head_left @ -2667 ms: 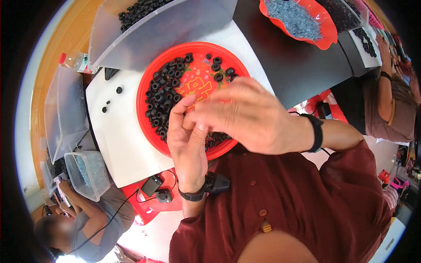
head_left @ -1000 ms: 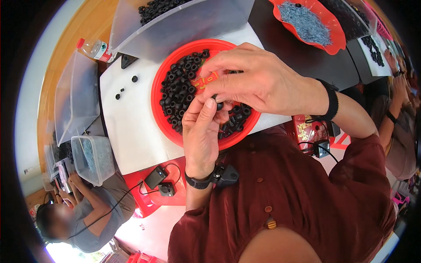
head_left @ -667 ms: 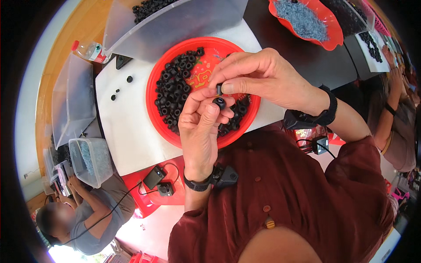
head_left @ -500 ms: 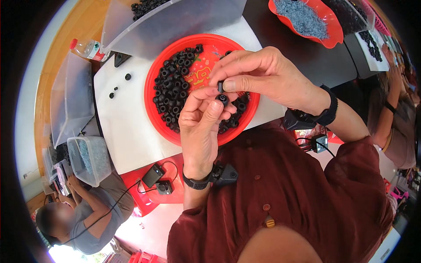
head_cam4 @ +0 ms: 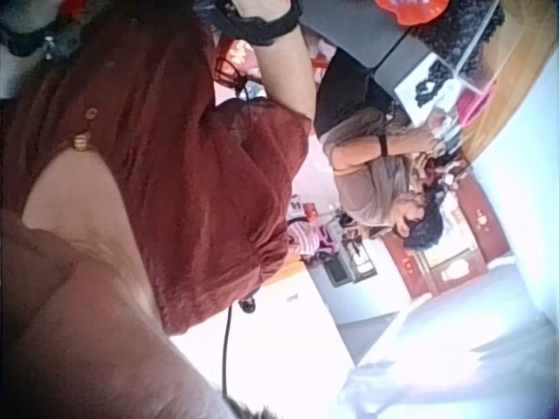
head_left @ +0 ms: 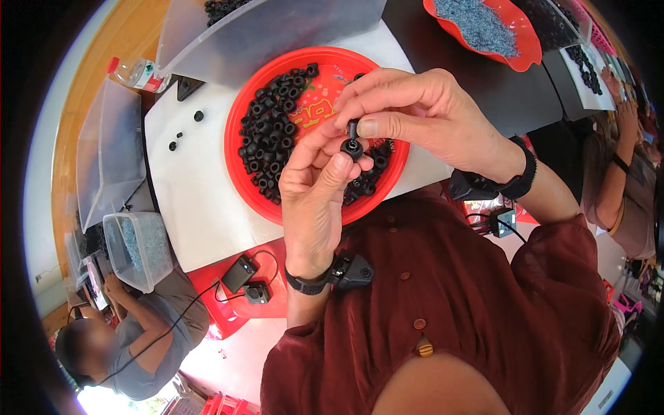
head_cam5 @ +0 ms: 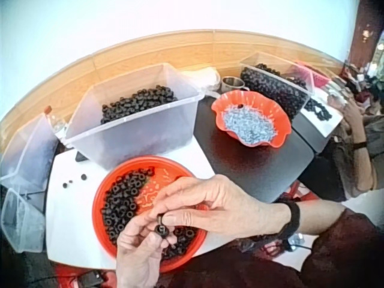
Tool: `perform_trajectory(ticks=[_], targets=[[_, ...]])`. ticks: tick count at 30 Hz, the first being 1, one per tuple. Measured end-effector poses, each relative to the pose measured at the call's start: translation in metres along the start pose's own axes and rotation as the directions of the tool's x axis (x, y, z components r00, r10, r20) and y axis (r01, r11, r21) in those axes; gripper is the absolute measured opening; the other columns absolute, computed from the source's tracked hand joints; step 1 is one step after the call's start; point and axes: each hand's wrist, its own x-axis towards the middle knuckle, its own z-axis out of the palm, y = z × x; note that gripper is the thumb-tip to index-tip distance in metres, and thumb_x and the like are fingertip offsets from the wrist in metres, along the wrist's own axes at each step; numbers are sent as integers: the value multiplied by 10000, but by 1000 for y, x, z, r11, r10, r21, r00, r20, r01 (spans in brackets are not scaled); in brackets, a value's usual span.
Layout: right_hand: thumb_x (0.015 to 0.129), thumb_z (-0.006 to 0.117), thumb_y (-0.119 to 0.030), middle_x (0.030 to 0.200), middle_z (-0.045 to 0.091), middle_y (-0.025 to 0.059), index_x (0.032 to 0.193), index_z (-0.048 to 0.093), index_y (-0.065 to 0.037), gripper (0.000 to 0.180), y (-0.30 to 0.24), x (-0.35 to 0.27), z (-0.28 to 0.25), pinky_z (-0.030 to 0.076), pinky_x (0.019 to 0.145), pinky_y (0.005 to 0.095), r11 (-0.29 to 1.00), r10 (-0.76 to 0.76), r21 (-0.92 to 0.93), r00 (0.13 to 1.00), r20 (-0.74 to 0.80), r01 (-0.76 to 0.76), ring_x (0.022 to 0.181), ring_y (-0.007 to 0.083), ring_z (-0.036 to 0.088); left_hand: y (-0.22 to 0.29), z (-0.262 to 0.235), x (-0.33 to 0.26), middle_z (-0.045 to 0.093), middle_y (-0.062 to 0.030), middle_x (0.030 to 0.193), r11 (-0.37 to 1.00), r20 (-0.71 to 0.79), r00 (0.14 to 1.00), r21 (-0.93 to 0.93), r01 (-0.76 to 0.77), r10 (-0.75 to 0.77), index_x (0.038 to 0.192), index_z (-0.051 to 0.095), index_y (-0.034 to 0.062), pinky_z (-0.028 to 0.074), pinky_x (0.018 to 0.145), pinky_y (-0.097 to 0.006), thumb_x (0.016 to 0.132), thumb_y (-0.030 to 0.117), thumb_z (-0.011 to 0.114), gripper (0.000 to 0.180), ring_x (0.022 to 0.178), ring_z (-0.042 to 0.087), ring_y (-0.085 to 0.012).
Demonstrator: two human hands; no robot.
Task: Sorting and inspecting small black rubber gaskets or o-rings on a red plate in a manufacturing workshop.
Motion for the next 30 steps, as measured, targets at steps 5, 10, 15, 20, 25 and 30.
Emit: perform_trajectory(ticks=[5, 10, 15, 20, 25, 30], targets=[[865, 629, -39, 981, 636, 54, 1022, 694, -25, 170, 1, 0, 2, 508, 709, 216, 999, -21, -45, 1000, -7, 21, 826, 91, 608, 2, 0, 2, 651, -86, 1022, 1000, 26, 1000, 0, 12, -12, 1253, 503, -6, 528, 764, -250, 880, 19, 607, 388, 824, 643, -155], [864, 624, -28, 976, 634, 60, 1024, 691, -20, 173, 2, -1, 3, 510, 715, 221, 990, -107, -95, 994, 15, 108, 825, 107, 613, 4, 1, 2, 649, -90, 1033, 1000, 31, 999, -4, 16, -16, 1252, 500, -8, 521, 747, -240, 883, 26, 603, 385, 830, 640, -149], [859, 611, 3, 1033, 605, 80, 1034, 690, -26, 194, 2, -1, 0, 511, 760, 237, 969, -169, -170, 983, 77, 180, 891, 122, 609, 4, 3, 2, 644, -95, 1052, 1000, 6, 1000, -2, 7, -7, 1249, 495, -13, 518, 752, -238, 882, 20, 599, 383, 816, 628, -139], [864, 605, -1, 1054, 589, 88, 1052, 684, -32, 206, 3, -4, -3, 508, 774, 248, 965, -174, -181, 980, 99, 189, 904, 131, 608, 4, 8, 1, 636, -89, 1052, 999, -14, 999, -20, 34, -35, 1238, 499, -11, 522, 755, -245, 872, 9, 607, 382, 809, 618, -128], [870, 603, -14, 1044, 591, 90, 1057, 681, -30, 203, 0, -8, -3, 506, 785, 263, 965, -156, -195, 983, 99, 173, 908, 147, 610, 4, 10, 0, 635, -70, 1023, 1000, -25, 999, 10, 23, -23, 1234, 502, -7, 524, 751, -243, 860, -12, 612, 390, 802, 614, -118], [877, 596, -17, 1063, 609, 94, 1070, 679, -33, 210, 6, -8, -4, 505, 802, 254, 986, -145, -76, 988, 55, 149, 914, 147, 612, 4, 13, 0, 634, -47, 994, 999, -35, 999, 25, 21, -20, 1231, 506, 0, 517, 737, -236, 857, -24, 610, 389, 793, 611, -115]])
